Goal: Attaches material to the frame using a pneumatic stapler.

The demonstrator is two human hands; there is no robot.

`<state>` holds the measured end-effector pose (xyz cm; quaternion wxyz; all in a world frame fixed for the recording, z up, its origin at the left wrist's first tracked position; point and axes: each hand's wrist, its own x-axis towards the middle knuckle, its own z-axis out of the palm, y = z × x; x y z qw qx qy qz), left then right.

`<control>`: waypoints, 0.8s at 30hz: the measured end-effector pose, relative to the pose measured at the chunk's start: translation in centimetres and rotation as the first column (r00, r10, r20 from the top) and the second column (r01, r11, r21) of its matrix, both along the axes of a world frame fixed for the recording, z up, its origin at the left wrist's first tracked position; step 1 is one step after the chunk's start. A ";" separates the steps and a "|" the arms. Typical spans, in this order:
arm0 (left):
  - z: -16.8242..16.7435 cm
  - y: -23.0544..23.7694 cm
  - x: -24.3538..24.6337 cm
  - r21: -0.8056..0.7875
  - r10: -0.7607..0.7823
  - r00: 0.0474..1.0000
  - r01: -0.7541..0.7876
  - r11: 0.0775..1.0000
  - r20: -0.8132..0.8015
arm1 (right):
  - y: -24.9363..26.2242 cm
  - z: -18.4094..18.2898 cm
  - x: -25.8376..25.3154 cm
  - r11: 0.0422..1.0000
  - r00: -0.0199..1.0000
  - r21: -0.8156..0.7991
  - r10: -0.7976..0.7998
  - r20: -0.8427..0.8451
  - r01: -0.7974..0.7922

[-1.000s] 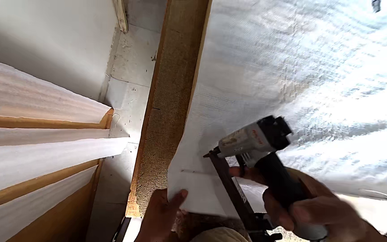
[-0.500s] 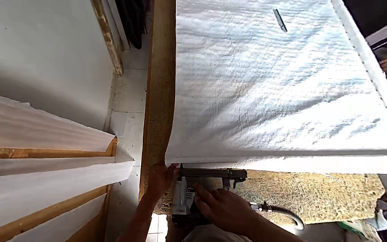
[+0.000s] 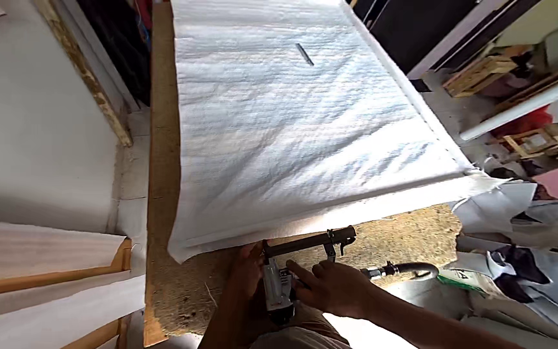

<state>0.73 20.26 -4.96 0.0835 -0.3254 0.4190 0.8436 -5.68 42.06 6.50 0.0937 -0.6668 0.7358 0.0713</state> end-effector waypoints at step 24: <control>-1.5 23.9 -14.7 -0.130 0.420 0.904 -0.409 0.903 0.077 | 22.4 0.1 -13.9 0.946 0.949 0.261 -0.247 0.197 0.192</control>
